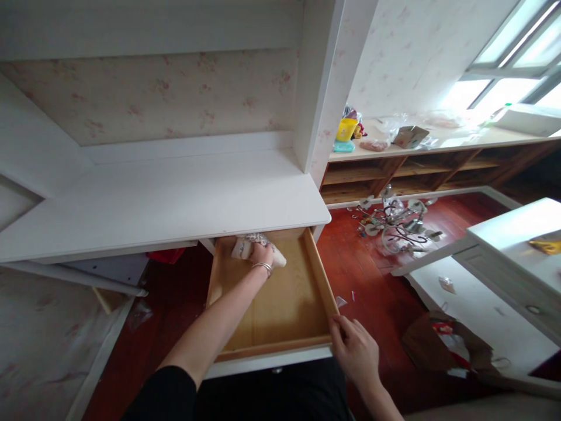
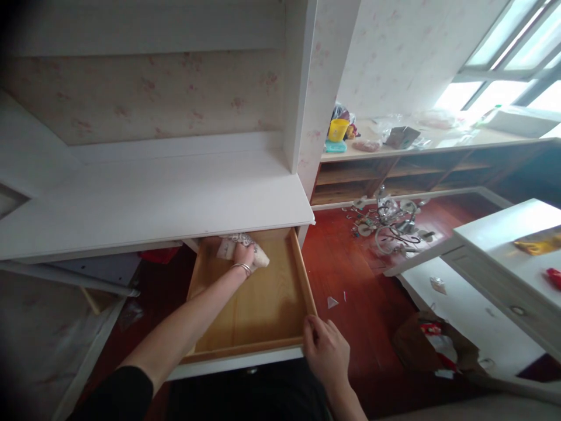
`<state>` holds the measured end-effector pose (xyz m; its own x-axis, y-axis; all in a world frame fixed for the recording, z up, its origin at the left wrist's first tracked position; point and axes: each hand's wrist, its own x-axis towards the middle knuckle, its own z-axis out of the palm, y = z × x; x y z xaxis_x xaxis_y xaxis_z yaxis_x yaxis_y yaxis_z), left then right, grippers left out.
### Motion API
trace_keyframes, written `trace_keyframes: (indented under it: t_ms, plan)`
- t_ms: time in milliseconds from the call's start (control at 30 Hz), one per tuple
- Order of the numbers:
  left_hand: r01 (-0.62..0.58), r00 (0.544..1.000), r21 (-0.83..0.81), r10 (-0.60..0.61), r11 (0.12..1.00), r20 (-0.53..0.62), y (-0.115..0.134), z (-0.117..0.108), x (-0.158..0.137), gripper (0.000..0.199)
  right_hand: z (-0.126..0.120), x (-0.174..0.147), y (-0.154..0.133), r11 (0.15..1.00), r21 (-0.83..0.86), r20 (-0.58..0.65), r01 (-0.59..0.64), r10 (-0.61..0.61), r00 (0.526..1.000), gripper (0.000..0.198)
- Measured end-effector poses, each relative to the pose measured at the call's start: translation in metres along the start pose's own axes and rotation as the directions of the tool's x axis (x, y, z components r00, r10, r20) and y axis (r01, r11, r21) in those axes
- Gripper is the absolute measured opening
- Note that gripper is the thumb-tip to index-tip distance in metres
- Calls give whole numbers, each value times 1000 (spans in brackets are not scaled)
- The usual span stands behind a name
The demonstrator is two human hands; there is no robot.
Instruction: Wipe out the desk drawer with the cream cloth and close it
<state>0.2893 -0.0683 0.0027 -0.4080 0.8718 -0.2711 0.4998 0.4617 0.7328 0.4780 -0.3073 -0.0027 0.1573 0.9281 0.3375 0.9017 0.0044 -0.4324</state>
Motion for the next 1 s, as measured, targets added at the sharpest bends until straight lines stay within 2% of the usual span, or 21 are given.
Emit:
trace_keyframes:
  t_ms: [133, 267, 400, 567, 767, 833, 933, 1000]
  plan:
    - [-106, 985, 53, 98, 993, 139, 19, 42, -26, 24, 1, 0, 2, 1000, 3, 5, 9, -9, 1000, 32]
    - [-264, 928, 78, 232, 961, 291, 38, 65, -41, 29, -1, 1, 2, 1000, 13, 14, 13, -13, 1000, 30]
    - [-412, 844, 98, 339, 906, 415, 43, 66, -49, 32, -4, 2, -2, 1000, 12, 31, -3, 2, 1000, 30]
    - [-546, 741, 159, 386, 823, 549, 19, 47, -74, 32, -2, 0, -1, 1000, 12, 20, -27, 26, 999, 32]
    - [-653, 585, 142, 376, 744, 718, -18, 17, -121, 30, 2, -3, 4, 1000, 27, -6, 4, -4, 1000, 32]
    - [-702, 495, 120, 359, 702, 791, -26, 6, -131, 31, 2, -3, 5, 1000, 21, -6, 10, -10, 1000, 32]
    - [-806, 332, 104, 299, 583, 895, -31, -9, -137, 34, 1, -3, 5, 1000, 11, -13, 17, -17, 1000, 35]
    - [-855, 272, 109, 260, 506, 927, -32, -18, -139, 33, 1, -3, 6, 1000, 5, -14, 20, -20, 1000, 37]
